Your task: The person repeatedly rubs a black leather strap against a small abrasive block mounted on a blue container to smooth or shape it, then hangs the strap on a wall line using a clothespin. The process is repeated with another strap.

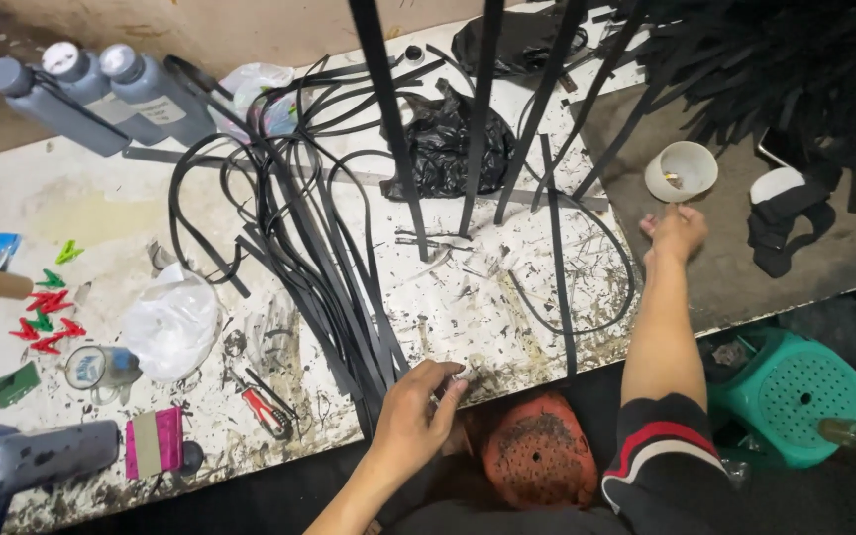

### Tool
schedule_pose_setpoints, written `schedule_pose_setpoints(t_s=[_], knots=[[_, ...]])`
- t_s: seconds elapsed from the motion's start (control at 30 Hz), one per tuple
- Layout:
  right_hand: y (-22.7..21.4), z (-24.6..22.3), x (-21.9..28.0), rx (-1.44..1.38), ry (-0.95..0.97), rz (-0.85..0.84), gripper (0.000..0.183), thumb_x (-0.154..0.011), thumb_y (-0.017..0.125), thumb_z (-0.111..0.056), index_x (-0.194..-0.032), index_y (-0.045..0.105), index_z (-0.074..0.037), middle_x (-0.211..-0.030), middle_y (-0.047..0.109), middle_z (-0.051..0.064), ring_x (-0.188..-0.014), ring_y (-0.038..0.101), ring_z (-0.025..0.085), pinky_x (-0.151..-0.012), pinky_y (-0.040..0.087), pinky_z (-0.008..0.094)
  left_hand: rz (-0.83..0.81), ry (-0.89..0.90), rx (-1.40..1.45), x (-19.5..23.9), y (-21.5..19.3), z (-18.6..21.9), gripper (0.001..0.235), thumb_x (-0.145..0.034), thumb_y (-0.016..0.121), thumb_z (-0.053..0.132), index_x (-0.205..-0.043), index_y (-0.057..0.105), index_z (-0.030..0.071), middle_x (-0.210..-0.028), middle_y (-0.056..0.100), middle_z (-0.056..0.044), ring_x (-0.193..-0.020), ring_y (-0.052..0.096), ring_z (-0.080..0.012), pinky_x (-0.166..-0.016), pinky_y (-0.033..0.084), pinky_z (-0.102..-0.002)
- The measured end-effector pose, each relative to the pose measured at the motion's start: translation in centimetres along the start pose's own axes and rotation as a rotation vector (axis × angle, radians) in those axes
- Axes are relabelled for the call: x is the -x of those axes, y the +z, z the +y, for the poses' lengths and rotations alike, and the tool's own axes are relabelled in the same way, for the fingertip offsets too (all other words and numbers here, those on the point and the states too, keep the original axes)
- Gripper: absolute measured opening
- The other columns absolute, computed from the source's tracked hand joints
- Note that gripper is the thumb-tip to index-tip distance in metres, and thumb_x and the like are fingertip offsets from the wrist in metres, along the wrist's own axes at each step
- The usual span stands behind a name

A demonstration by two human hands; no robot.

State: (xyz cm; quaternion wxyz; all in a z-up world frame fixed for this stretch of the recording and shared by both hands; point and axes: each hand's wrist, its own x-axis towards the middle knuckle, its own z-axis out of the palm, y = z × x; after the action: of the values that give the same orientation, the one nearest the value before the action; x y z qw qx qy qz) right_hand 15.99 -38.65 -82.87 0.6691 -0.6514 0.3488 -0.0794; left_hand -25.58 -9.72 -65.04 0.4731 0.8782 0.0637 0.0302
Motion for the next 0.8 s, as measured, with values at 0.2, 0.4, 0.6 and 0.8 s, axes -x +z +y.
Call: schedule_pose_setpoints(t_s=[0.2, 0.4, 0.6, 0.8], knots=[[-3.9, 4.6, 17.0, 0.092, -0.162, -0.310, 0.035, -0.112, 0.064, -0.019, -0.080, 0.053, -0.014, -0.069, 0.056, -0.002, -0.055, 0.048, 0.007, -0.049, 0.040, 0.020, 0.092, -0.005, 0.044, 3.6, -2.3, -0.9, 0.034, -0.103, 0.057, 0.030, -0.120, 0.069, 0.002, -0.098, 0.071, -0.007, -0.085, 0.070, -0.0228, -0.075, 0.055, -0.034], [-5.5, 14.8, 31.9, 0.134, -0.253, -0.804, 0.035, -0.104, 0.064, -0.018, -0.069, 0.056, -0.018, -0.055, 0.056, -0.001, -0.045, 0.051, 0.009, -0.047, 0.041, 0.024, 0.197, -0.040, 0.078, 10.4, -5.7, -2.4, 0.033, -0.103, 0.056, 0.033, -0.113, 0.073, 0.006, -0.090, 0.069, -0.003, -0.057, 0.056, -0.0156, -0.058, 0.044, -0.030], [-7.5, 13.9, 50.7, 0.214, -0.524, -1.160, 0.046, -0.100, 0.066, -0.014, -0.056, 0.051, -0.013, -0.056, 0.055, 0.000, -0.058, 0.050, 0.007, -0.066, 0.042, 0.025, 0.292, -0.118, 0.125, 20.9, -9.6, -4.5, 0.031, -0.102, 0.054, 0.034, -0.098, 0.073, 0.010, -0.087, 0.068, 0.001, -0.057, 0.055, -0.0122, -0.053, 0.043, -0.029], [-9.8, 15.8, 64.7, 0.127, -0.612, -1.421, 0.040, -0.100, 0.065, -0.006, -0.065, 0.048, -0.013, -0.064, 0.052, -0.002, -0.063, 0.048, 0.009, -0.070, 0.045, 0.026, 0.515, -0.177, 0.121, 34.1, -13.1, -8.7, 0.031, -0.101, 0.060, 0.030, -0.076, 0.063, 0.012, -0.071, 0.057, 0.003, -0.056, 0.044, -0.0100, -0.055, 0.038, -0.028]])
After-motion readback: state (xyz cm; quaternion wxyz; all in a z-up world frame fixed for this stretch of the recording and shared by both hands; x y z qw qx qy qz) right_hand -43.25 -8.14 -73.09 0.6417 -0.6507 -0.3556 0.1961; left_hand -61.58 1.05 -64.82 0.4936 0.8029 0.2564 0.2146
